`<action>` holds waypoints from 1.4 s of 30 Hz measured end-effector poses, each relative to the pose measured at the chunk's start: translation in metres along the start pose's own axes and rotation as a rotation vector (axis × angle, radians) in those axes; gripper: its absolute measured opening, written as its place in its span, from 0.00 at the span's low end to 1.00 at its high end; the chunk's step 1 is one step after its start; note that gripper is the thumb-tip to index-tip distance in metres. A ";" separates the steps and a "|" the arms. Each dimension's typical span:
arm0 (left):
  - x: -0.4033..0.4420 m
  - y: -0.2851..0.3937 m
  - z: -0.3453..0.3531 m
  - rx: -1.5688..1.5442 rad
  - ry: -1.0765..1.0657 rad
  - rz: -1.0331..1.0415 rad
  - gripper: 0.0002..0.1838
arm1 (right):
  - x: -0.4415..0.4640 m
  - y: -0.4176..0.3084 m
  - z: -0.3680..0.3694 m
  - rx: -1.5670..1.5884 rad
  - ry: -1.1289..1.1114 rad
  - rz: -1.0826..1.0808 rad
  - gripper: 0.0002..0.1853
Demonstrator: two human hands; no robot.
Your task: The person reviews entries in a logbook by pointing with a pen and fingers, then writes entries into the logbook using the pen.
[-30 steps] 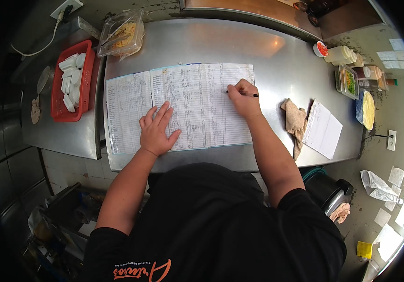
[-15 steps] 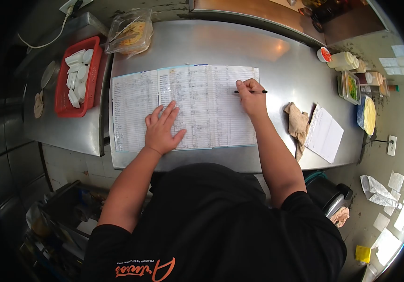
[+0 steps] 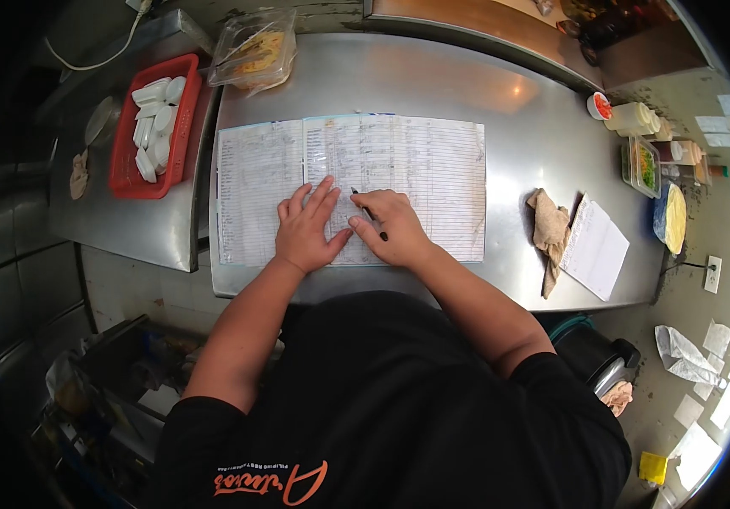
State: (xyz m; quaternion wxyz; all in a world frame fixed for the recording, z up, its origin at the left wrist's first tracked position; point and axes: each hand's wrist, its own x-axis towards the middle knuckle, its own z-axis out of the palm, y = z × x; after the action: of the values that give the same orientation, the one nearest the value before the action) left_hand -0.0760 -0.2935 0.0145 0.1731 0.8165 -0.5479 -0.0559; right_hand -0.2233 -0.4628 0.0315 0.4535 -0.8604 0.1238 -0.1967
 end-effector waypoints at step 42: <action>0.000 -0.001 0.003 -0.010 0.040 0.003 0.36 | 0.021 -0.004 0.027 -0.100 -0.056 0.015 0.23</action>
State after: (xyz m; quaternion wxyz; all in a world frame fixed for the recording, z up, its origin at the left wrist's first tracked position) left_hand -0.0760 -0.2940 0.0110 0.1881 0.8158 -0.5453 -0.0417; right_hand -0.1920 -0.4487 0.0260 0.4148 -0.8861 0.1271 -0.1630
